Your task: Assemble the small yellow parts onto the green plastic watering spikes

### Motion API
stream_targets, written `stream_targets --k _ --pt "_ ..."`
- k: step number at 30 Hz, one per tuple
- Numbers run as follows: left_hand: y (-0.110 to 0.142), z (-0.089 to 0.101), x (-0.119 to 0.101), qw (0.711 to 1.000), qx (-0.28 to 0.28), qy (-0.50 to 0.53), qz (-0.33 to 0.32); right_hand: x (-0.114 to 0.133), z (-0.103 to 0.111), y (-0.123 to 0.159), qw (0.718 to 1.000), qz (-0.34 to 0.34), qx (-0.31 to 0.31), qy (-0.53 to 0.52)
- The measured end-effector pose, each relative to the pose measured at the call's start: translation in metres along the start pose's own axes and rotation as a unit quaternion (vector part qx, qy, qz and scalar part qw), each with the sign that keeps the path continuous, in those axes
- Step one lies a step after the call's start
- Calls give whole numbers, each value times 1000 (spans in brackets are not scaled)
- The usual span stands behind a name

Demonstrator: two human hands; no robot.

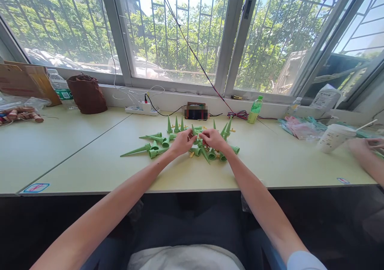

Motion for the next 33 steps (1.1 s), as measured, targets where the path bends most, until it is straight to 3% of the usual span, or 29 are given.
stream_targets --k 33 --pt "0 -1 0 1000 7 -19 -10 6 -2 2 999 -10 19 48"
Point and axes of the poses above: each hand's wrist, its own y-axis away from the middle knuckle, its own z-axis out of the back of the hand, x = y × z, the point moved 5 cm from there along -y, towards the middle knuckle, and after that the axes turned 2 degrees about -x, right-handed, at the moved point
